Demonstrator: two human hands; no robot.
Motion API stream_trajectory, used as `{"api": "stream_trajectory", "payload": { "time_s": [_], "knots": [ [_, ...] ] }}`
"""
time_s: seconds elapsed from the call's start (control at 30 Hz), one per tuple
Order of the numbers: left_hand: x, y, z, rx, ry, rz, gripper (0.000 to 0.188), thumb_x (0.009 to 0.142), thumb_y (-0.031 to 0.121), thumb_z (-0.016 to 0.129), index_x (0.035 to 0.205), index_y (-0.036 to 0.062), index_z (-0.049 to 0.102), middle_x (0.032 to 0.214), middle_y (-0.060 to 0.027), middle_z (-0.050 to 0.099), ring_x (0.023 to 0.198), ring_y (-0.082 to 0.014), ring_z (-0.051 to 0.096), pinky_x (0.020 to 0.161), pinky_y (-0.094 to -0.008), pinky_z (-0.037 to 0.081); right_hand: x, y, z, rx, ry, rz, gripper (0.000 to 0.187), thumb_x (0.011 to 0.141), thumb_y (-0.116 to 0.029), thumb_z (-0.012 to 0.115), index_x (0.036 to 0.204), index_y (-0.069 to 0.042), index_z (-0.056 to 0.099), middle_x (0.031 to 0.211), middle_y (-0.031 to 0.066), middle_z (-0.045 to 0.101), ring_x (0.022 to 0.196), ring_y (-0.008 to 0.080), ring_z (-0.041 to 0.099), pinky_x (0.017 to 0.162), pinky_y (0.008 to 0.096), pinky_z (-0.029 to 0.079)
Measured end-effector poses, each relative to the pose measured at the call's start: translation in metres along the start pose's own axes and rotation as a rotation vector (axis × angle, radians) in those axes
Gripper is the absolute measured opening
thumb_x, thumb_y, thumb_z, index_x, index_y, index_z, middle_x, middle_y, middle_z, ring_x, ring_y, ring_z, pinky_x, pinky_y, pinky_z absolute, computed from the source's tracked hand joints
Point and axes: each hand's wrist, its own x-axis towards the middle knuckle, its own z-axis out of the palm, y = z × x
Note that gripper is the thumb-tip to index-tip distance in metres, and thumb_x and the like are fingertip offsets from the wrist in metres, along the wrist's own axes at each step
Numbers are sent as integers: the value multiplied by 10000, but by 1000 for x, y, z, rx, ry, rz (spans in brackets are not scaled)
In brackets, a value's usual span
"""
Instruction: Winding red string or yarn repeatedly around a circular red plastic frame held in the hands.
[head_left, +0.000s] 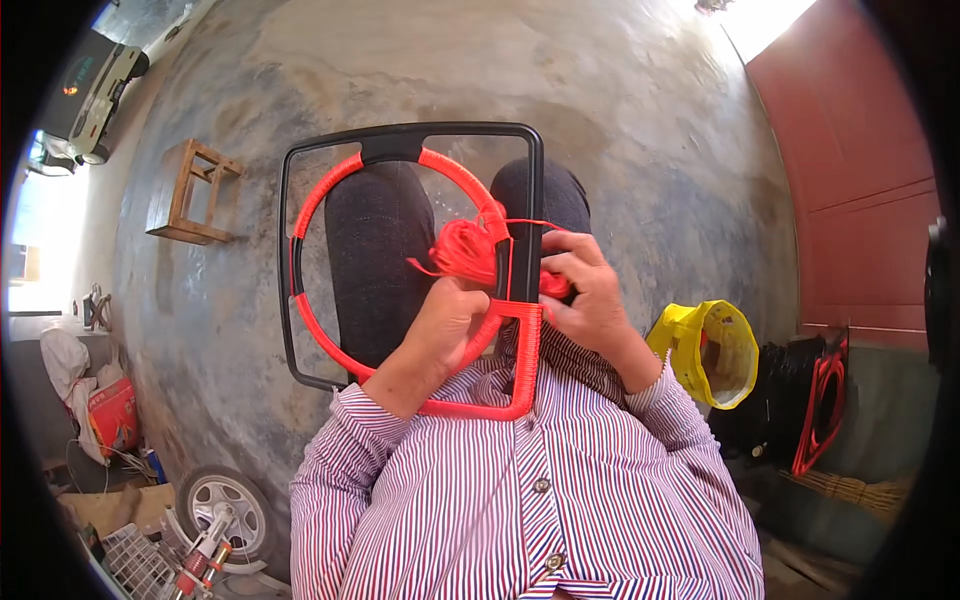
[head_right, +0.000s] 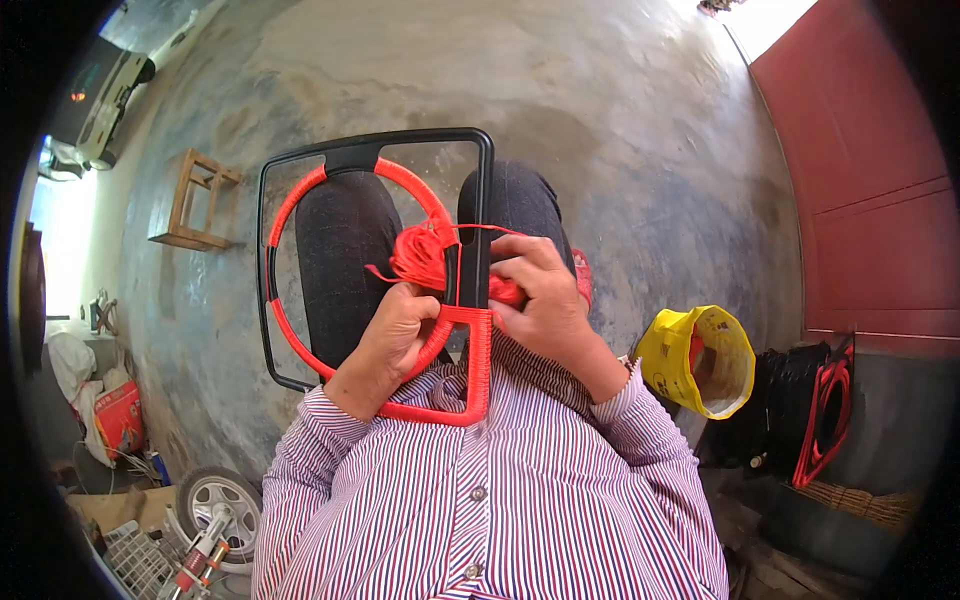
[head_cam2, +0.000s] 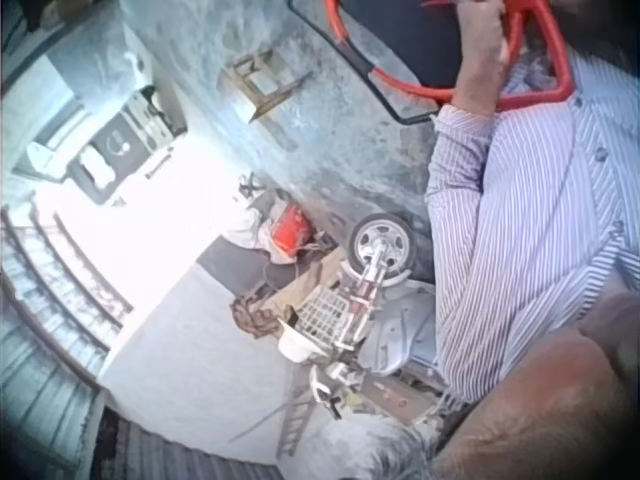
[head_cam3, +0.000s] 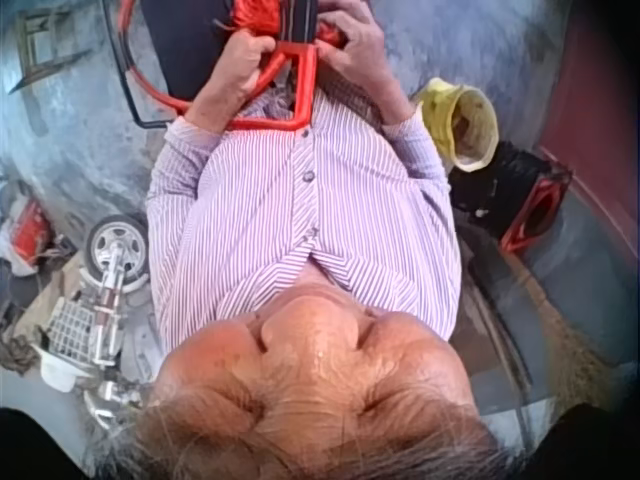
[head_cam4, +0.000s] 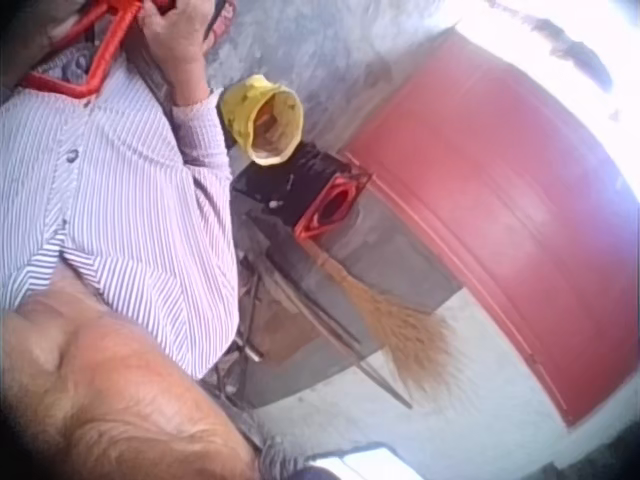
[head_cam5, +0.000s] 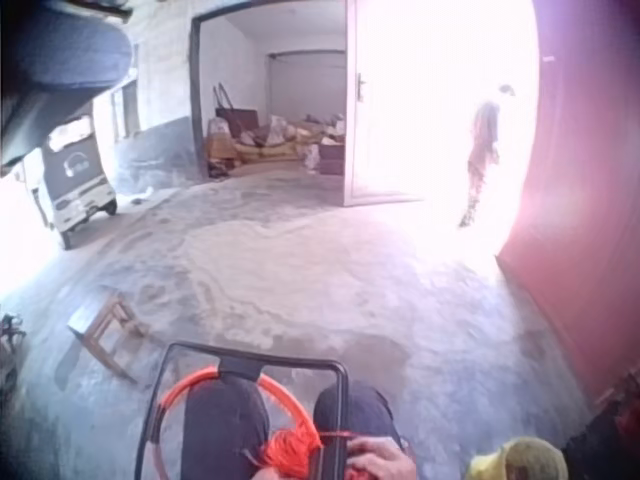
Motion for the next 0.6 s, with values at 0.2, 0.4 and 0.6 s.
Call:
{"api": "stream_trajectory", "payload": {
  "time_s": [0.2, 0.4, 0.6],
  "knots": [
    [0, 2, -3, -5, 20, -86, 361, 801, -82, 419, 1130, -48, 563, 1053, -156, 657, 854, -204, 677, 698, -333, 574, -16, 0, -65, 1241, 129, 251, 200, 708, -149, 634, 828, -79, 489, 919, 127, 603, 902, 257, 579, 869, 378, 449],
    [-9, 10, 15, -58, 22, -11, 352, 814, -70, 409, 1134, -43, 553, 1023, -153, 660, 884, -211, 673, 738, -334, 565, -41, 12, -148, 1693, 58, 32, 222, 829, -238, 620, 888, -97, 458, 724, 69, 499, 684, 170, 469, 661, 346, 446],
    [-7, 2, -6, 52, -165, 71, 309, 842, -66, 456, 1135, -53, 553, 1064, -145, 650, 951, -203, 654, 866, -332, 539, -19, -30, -91, 845, 419, 491, 212, 851, -90, 579, 1059, -48, 568, 940, 79, 590, 728, 146, 581, 619, 289, 504]
  ]
}}
